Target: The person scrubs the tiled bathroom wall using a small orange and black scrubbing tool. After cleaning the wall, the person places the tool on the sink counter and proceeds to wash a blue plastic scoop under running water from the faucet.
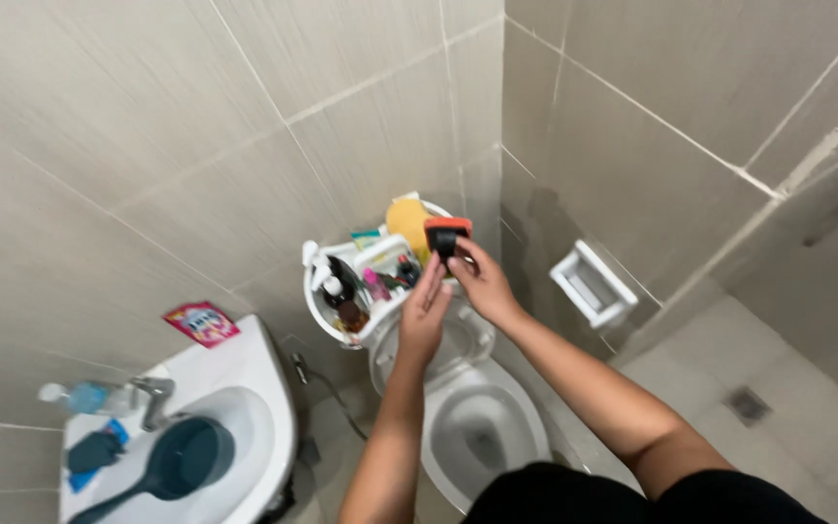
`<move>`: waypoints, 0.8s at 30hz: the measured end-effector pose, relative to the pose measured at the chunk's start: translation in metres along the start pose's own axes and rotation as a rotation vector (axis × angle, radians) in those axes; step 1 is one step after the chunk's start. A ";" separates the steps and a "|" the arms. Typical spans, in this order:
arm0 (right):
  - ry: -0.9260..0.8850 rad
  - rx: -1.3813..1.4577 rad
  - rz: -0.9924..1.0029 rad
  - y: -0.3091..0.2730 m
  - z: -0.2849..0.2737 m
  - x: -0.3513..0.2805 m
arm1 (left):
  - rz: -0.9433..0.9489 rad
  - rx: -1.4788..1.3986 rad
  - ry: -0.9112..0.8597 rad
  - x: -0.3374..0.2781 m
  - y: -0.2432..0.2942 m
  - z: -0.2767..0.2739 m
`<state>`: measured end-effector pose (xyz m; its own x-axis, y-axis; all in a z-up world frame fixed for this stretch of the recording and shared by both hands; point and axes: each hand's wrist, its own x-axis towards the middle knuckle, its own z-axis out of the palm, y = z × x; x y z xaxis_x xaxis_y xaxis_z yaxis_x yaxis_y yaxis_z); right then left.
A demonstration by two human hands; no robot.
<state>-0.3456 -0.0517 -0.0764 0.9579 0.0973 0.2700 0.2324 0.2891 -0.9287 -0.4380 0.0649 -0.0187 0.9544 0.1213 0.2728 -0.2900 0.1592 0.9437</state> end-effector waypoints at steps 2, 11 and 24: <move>-0.001 -0.025 0.009 -0.001 -0.006 -0.005 | -0.008 0.003 0.005 -0.009 0.020 0.006; -0.052 -0.016 0.062 -0.021 0.000 0.000 | 0.018 0.022 0.010 -0.003 0.012 -0.005; -0.212 0.052 0.013 -0.017 -0.029 0.096 | 0.056 0.144 0.126 0.084 -0.012 0.035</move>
<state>-0.2525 -0.0748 -0.0422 0.9026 0.2979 0.3107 0.2061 0.3345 -0.9196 -0.3520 0.0391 -0.0008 0.9182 0.2487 0.3082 -0.3201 0.0077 0.9474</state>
